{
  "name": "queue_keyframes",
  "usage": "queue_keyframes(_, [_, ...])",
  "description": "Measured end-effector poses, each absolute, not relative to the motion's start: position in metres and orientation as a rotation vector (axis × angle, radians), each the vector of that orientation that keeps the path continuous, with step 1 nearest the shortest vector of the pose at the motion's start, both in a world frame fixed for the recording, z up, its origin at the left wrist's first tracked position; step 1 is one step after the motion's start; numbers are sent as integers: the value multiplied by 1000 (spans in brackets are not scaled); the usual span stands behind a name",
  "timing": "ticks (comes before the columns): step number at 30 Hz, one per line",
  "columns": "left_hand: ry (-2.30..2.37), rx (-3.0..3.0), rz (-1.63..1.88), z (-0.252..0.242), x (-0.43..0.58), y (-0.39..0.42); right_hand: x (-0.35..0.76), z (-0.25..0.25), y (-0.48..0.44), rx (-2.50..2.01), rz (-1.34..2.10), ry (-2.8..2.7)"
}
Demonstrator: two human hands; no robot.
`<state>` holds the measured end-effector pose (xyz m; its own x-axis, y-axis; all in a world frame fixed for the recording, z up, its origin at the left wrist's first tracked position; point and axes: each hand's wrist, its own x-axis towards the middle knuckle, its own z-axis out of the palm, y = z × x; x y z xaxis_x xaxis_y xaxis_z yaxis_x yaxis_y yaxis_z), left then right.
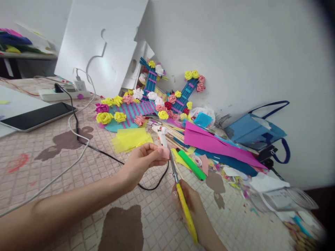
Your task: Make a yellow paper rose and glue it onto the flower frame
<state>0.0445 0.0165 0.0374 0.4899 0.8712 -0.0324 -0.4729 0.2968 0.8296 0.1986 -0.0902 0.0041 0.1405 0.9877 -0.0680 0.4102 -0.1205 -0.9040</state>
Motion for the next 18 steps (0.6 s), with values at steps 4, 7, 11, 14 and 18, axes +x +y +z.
queue_keyframes(4, [545, 855, 958, 37, 45, 15, 201, -4, -90, -1659, 913, -1397])
queue_keyframes(7, [547, 858, 952, 37, 46, 15, 202, -7, -91, -1657, 980, -1358])
queue_keyframes(11, [557, 924, 993, 40, 42, 27, 207, -7, -91, -1618, 1025, -1342])
queue_keyframes(14, [635, 1089, 1082, 40, 32, 52, 216, -7, -90, -1642, 942, -1346])
queue_keyframes(18, [789, 1481, 887, 35, 17, 84, 229, -7, -86, -1721, 821, -1369])
